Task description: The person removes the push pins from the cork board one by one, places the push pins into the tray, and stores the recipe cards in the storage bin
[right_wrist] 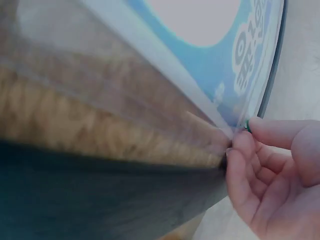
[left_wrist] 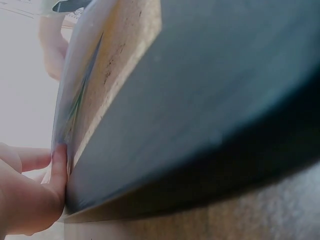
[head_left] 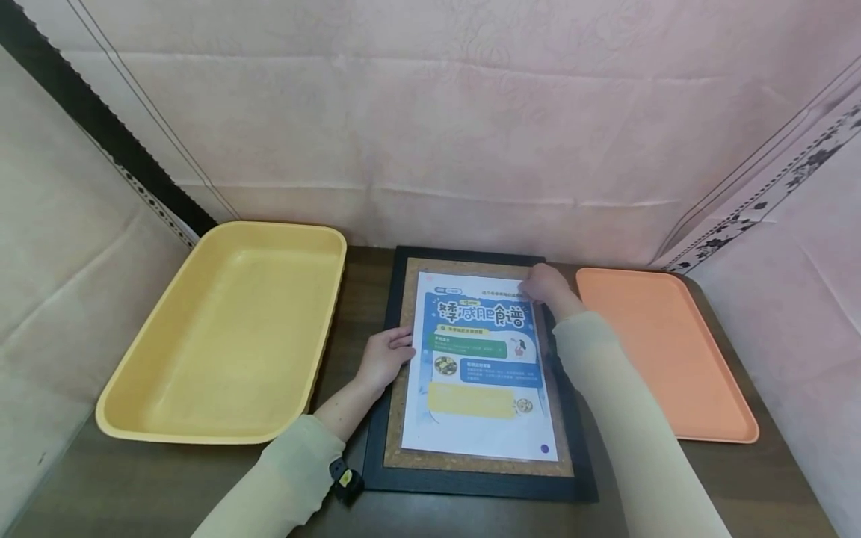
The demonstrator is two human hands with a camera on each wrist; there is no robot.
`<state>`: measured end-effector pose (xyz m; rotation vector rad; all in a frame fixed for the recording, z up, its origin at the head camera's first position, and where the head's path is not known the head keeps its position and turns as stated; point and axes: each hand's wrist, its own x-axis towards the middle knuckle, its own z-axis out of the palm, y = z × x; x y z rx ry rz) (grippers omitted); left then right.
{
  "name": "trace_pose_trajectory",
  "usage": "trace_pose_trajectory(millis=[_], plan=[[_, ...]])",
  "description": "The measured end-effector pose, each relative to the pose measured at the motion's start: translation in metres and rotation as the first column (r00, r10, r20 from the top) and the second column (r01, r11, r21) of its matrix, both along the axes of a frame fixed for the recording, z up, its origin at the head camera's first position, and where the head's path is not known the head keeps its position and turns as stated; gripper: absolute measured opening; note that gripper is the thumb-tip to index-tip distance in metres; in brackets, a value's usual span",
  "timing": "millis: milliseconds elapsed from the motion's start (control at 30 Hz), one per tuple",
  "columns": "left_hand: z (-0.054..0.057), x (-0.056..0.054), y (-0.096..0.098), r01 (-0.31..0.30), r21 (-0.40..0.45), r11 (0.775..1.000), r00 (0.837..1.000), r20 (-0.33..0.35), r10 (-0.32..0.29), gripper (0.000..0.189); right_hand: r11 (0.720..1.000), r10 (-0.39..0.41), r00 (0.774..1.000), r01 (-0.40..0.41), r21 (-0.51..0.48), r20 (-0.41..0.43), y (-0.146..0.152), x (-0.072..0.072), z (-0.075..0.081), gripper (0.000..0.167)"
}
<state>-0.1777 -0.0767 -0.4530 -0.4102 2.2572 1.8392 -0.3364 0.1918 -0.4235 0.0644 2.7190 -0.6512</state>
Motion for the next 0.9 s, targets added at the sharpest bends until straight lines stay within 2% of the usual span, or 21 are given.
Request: trace_pose_trajectory(millis=[167, 467, 700, 900], plan=[[-0.0022, 0.0003, 0.0007, 0.000, -0.007, 1.000, 1.000, 0.009, 0.000, 0.043, 0.999, -0.033, 0.999, 0.032, -0.020, -0.016, -0.0033, -0.0002, -0.0058, 0.015], [-0.0010, 0.0002, 0.0007, 0.005, -0.007, 1.000, 1.000, -0.006, -0.005, 0.043, 0.991, -0.024, 0.999, 0.019, -0.133, -0.032, 0.0054, -0.0033, -0.0080, 0.018], [0.0018, 0.0007, 0.0002, -0.002, -0.017, 1.000, 1.000, -0.004, 0.002, 0.043, 0.985, -0.055, 0.998, 0.053, -0.162, -0.008, 0.0039, -0.0027, -0.0052, 0.020], [0.0005, -0.0008, 0.0006, -0.003, -0.013, 1.000, 1.000, -0.003, 0.003, 0.042, 0.982, -0.019, 0.999, 0.025, -0.188, 0.033, 0.0037, -0.0022, -0.0037, 0.018]])
